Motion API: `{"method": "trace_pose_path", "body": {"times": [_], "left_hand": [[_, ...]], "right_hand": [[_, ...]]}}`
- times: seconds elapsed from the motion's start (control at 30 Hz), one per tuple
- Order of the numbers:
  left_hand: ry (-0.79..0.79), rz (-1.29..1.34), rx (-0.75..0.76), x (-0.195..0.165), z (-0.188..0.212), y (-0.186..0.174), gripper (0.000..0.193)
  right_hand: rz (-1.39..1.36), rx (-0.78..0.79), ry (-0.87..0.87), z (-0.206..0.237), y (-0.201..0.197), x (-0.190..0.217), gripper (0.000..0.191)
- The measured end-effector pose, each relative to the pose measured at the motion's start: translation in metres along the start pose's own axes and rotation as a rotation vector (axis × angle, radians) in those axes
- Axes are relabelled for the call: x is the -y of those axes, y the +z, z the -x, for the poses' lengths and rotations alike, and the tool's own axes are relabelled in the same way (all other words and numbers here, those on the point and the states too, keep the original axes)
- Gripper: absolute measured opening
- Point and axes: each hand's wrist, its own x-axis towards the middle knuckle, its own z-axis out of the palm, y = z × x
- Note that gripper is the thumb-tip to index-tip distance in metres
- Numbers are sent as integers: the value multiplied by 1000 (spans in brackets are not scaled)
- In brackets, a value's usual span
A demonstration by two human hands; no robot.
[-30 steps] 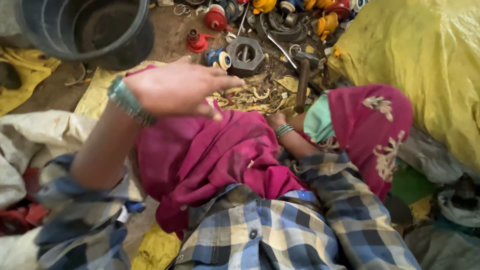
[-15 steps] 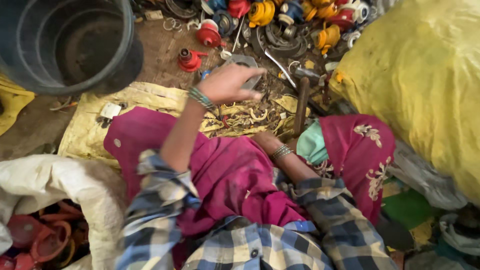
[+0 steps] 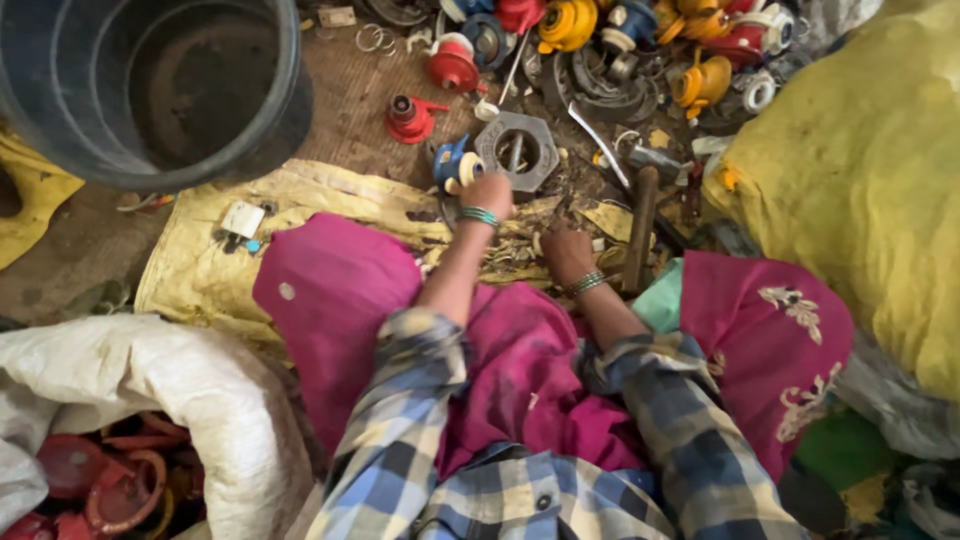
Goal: The person sits on the floor and uses a hammer and a metal block to strike and separate components of colorful ceramic insulators. They repeatedly pick up insulators, position them on the block, and strike them to break off parts, which are then placed into a nearby bucket.
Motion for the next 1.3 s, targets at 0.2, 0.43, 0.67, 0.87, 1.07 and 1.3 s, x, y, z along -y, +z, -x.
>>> {"method": "trace_pose_path", "body": {"times": [0.2,0.43,0.67,0.87,1.07,1.3], "left_hand": [[-26,-75,42,-3,11,21,28],[-40,75,107,14,33,11,25],[-85,-39,79,15,35,15,26],[-56,-79,-58,9,34,10,22],[-88,-39,-135,14,30,10,22],[-34,-36,-91,21,20,27,19]], "right_hand": [[-165,-5,173,21,-25,-1,15],[-586,-311,245,26,-13,-23,25],[-483,-228,189,9,9,-26,27],[-93,-91,30,-8,-67,4,31],[-754,-640,-184,-19,-210,64,43],[-517,-524,-16,-8,-161,31,36]]}}
